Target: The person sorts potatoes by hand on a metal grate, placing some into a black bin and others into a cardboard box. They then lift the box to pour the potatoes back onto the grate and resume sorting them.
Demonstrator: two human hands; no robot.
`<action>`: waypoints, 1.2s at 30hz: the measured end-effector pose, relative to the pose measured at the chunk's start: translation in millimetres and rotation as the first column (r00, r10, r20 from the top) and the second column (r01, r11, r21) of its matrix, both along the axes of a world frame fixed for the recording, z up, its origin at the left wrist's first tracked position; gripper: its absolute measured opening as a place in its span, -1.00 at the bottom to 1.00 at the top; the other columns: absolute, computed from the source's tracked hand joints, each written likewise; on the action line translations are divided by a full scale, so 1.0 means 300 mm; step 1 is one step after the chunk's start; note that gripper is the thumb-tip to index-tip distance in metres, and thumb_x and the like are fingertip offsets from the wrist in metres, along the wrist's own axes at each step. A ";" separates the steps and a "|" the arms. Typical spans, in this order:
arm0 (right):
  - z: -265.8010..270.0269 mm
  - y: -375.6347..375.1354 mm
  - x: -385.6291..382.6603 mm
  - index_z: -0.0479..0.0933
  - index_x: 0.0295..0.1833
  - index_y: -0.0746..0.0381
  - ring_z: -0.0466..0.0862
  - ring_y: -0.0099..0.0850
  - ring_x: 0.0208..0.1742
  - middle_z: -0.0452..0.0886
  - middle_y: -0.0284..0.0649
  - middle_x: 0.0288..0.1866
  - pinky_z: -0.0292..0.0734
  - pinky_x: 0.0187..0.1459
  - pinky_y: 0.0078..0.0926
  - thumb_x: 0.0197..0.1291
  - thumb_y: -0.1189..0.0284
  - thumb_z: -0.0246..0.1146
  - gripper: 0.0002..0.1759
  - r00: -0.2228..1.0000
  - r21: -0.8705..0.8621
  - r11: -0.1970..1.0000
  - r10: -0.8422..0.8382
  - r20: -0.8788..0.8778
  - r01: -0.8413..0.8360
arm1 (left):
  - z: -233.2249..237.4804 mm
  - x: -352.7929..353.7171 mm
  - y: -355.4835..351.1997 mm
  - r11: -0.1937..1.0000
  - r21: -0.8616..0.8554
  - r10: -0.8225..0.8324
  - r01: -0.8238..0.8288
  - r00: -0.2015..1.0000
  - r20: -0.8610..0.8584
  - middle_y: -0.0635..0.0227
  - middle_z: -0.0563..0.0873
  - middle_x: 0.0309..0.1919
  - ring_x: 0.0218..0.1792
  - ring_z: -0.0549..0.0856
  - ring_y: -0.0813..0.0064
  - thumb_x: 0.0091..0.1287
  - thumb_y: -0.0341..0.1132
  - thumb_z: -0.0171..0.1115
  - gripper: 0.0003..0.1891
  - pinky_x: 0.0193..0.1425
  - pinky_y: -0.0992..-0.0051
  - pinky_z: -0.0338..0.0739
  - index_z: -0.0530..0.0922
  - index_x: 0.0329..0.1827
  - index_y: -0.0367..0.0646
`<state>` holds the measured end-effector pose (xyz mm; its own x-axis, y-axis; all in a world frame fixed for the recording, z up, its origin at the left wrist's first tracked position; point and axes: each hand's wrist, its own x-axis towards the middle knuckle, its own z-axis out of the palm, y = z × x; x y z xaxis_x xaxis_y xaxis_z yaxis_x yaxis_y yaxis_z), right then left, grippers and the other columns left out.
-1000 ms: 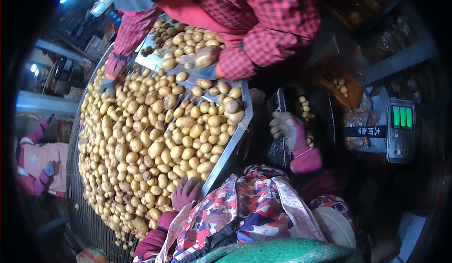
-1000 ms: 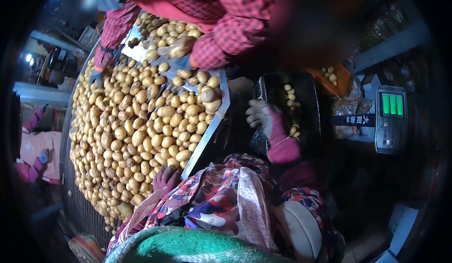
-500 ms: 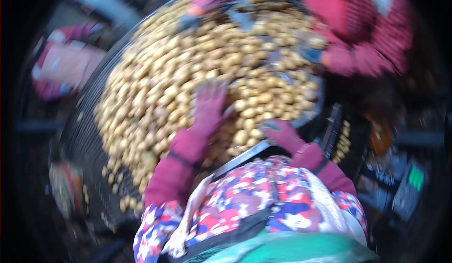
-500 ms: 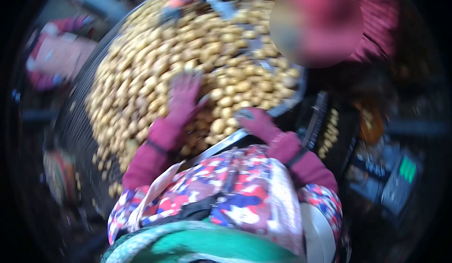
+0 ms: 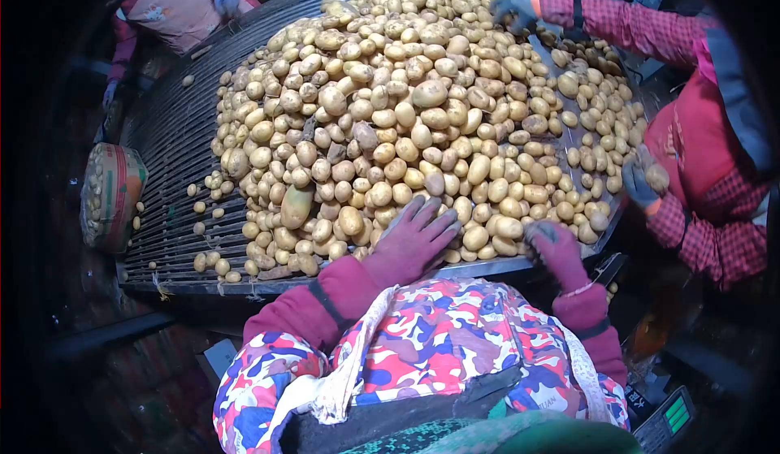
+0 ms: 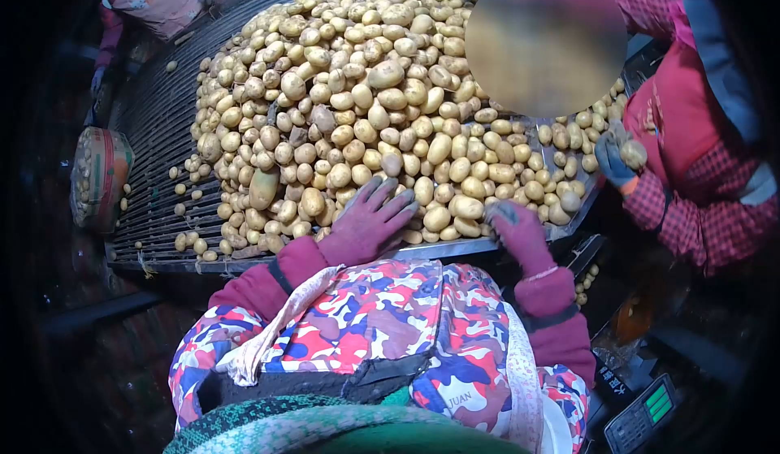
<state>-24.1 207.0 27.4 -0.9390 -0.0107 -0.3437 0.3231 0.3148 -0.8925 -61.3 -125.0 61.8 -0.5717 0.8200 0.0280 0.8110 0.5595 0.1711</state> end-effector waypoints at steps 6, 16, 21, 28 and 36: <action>0.071 -0.014 -0.520 0.59 0.17 0.14 0.69 -0.06 0.03 0.71 -0.04 -0.02 0.58 0.05 -0.17 0.25 0.28 0.27 -0.61 0.943 0.717 0.679 0.113 -0.315 0.158 | -0.024 -0.005 -0.020 0.995 0.096 0.014 -0.016 1.000 0.024 0.20 0.41 0.40 0.50 0.27 0.00 0.31 -0.07 0.21 -0.47 0.58 -0.14 0.05 0.47 0.31 -0.08; -0.050 0.004 -0.761 0.61 0.12 0.06 0.68 -0.10 0.11 0.67 -0.13 0.12 0.56 0.13 -0.09 0.15 0.26 0.31 -0.60 0.969 0.942 0.288 0.222 0.109 -0.173 | -0.050 -0.018 -0.033 0.986 0.167 0.009 -0.017 0.999 0.049 0.20 0.46 0.35 0.46 0.31 0.00 0.29 -0.08 0.23 -0.46 0.57 -0.15 0.08 0.48 0.31 -0.10; 0.093 0.045 -0.818 0.63 0.16 -0.03 0.68 -0.10 0.14 0.69 -0.15 0.13 0.55 0.16 -0.11 0.15 0.18 0.29 -0.57 0.912 0.803 0.439 0.268 0.310 -0.403 | -0.072 -0.027 -0.029 0.990 0.142 -0.001 0.005 1.000 -0.029 0.23 0.49 0.28 0.37 0.40 0.08 0.20 -0.05 0.29 -0.43 0.51 -0.13 0.17 0.51 0.26 -0.10; 0.078 0.567 -1.532 0.61 0.02 0.17 0.61 -0.20 0.17 0.68 -0.12 0.06 0.43 0.28 -0.10 -0.03 0.16 0.50 -0.49 0.519 0.478 0.541 0.833 -0.193 -0.692 | -0.106 -0.050 -0.026 0.989 0.139 -0.034 0.045 0.996 -0.082 0.30 0.49 0.27 0.32 0.46 0.09 0.13 -0.11 0.28 -0.52 0.36 -0.12 0.36 0.58 0.14 -0.01; -0.102 0.333 -1.194 0.52 0.20 0.21 0.64 -0.26 0.13 0.65 -0.15 0.13 0.54 0.14 -0.25 0.18 0.21 0.34 -0.48 0.988 0.681 0.718 0.081 0.129 -0.147 | -0.163 -0.068 -0.035 0.969 0.231 -0.060 0.087 0.991 -0.120 0.29 0.55 0.18 0.24 0.53 0.15 0.09 -0.22 0.25 -0.61 0.25 -0.03 0.45 0.62 0.02 -0.07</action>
<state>-382.2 306.9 -3.3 -0.9135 0.1543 -0.3764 0.3066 0.8693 -0.3877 -81.8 -135.4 12.7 -0.4921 0.8224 0.2853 0.8699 0.4523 0.1967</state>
